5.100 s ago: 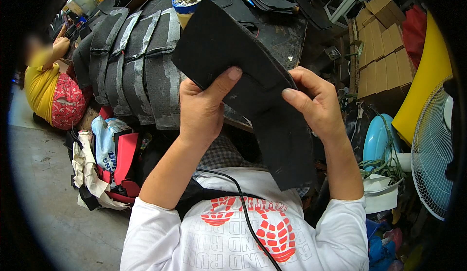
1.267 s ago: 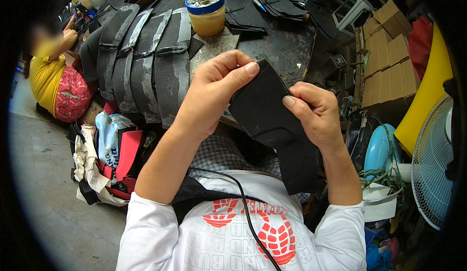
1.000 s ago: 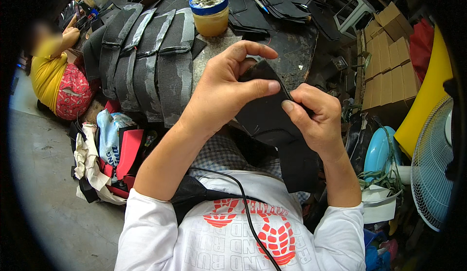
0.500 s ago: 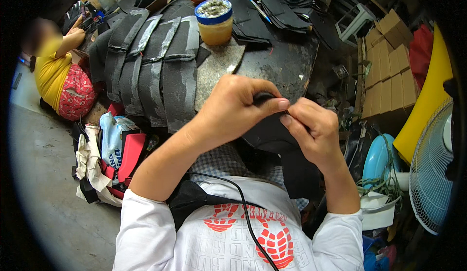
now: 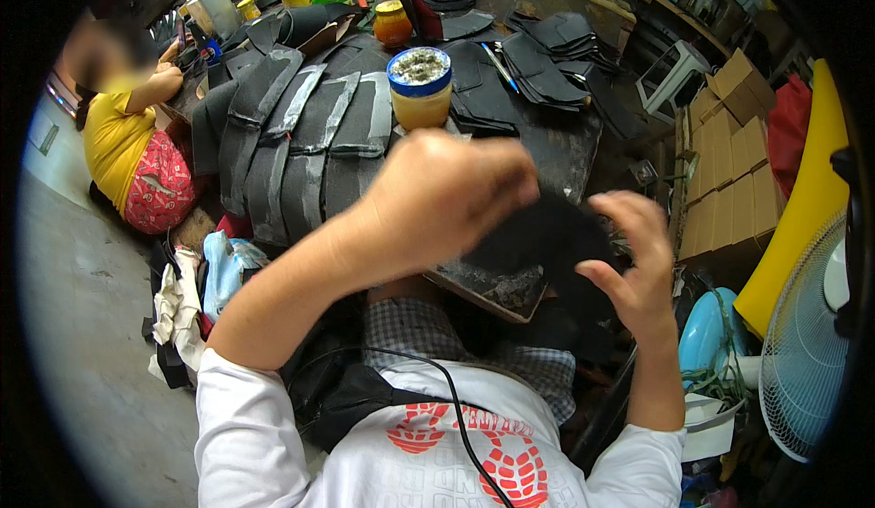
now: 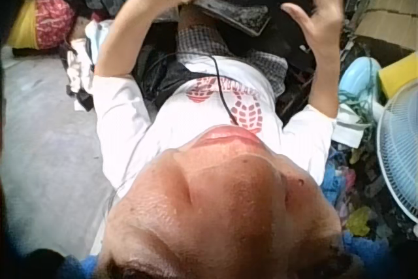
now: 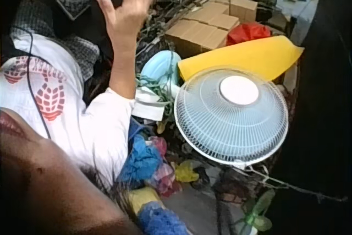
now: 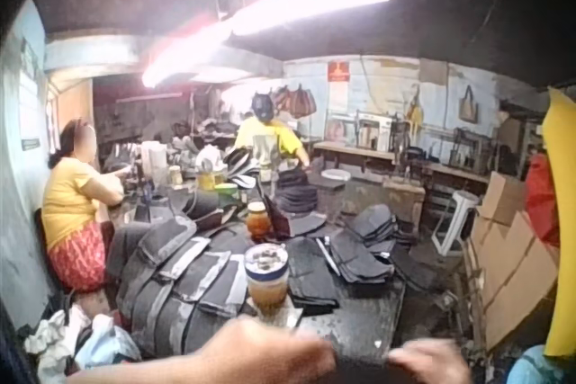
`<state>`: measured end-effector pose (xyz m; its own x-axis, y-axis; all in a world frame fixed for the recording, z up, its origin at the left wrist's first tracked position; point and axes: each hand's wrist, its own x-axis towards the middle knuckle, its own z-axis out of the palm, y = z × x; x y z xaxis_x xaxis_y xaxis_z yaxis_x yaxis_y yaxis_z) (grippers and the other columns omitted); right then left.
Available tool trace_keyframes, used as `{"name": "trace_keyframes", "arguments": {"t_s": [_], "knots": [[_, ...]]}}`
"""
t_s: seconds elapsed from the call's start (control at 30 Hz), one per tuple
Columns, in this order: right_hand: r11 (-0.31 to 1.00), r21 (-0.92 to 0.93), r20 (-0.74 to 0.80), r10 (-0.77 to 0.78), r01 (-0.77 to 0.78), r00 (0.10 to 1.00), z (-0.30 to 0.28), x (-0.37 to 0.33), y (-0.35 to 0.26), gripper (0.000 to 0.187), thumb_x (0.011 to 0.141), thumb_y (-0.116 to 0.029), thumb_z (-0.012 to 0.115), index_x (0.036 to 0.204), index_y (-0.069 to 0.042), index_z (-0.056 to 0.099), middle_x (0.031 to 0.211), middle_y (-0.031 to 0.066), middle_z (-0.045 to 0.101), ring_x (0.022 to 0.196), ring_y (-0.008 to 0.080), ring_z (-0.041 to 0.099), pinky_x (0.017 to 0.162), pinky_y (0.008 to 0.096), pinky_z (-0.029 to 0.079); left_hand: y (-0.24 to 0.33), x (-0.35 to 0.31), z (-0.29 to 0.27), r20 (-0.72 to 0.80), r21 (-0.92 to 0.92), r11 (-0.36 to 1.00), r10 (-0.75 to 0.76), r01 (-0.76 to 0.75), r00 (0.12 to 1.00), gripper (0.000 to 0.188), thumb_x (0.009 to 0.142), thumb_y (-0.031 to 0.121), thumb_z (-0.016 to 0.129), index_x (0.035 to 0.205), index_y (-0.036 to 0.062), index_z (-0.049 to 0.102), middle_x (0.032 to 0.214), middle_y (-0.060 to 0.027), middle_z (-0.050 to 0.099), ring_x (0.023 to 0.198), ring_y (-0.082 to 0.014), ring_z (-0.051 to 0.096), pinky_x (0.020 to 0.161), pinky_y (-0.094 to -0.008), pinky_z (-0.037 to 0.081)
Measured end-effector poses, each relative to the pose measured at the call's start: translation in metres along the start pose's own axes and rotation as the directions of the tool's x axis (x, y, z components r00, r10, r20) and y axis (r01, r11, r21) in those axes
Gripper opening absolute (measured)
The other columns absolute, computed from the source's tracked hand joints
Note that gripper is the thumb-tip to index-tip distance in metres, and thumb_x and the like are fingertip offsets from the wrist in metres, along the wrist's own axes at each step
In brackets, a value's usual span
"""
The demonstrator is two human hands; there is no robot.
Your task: The person repeatedly picks up black leather pieces from a pile, turns them over to inspect edges and surfaces, and places them back. A red leather piece is also briefly handled and inspected. The person uses a pen to mark or point at details on some pieces.
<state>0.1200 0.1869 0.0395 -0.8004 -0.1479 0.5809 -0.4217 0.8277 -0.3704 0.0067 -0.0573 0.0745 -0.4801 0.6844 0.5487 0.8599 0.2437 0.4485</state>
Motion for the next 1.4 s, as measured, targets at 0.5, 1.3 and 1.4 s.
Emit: {"name": "trace_keyframes", "arguments": {"t_s": [0.5,1.3,1.4], "knots": [[0.990,0.023,-0.178,0.144,-0.142,0.974,0.028,-0.051,0.014,0.030,0.083,-0.004,0.069,0.113,-0.007,0.066,0.123,0.0156,0.057,0.113,0.0316,0.058,0.096,0.0411,0.048,-0.257,0.163,-0.049,-0.542,0.554,0.568,-0.309,0.609,0.781,0.025,0.091,0.027,0.061,0.091,0.0026,0.066,0.092,-0.0234,0.069,0.094,-0.0325,0.070,0.078,-0.0472,0.054],[0.870,0.241,0.231,0.379,-0.430,0.896,0.084,-0.077,0.036,0.045,0.103,-0.043,0.042,0.129,-0.015,0.067,0.162,0.0118,0.024,0.148,0.0361,0.018,0.119,0.0459,0.011,-0.101,-0.020,-0.094,-0.421,0.478,0.780,-0.200,0.404,0.885,0.027,0.087,0.021,0.069,0.106,0.0022,0.070,0.105,-0.0124,0.065,0.092,-0.0278,0.066,0.082,-0.0348,0.051],[0.932,-0.103,0.052,0.354,-0.347,0.934,0.066,-0.066,0.038,0.034,0.099,-0.033,0.054,0.117,-0.010,0.070,0.152,0.0117,0.040,0.144,0.0315,0.025,0.116,0.0453,0.018,-0.105,-0.047,-0.104,-0.491,0.483,0.753,-0.190,0.447,0.850,0.029,0.090,0.027,0.069,0.109,0.0050,0.072,0.098,-0.0086,0.067,0.082,-0.0187,0.066,0.076,-0.0286,0.051]]}}
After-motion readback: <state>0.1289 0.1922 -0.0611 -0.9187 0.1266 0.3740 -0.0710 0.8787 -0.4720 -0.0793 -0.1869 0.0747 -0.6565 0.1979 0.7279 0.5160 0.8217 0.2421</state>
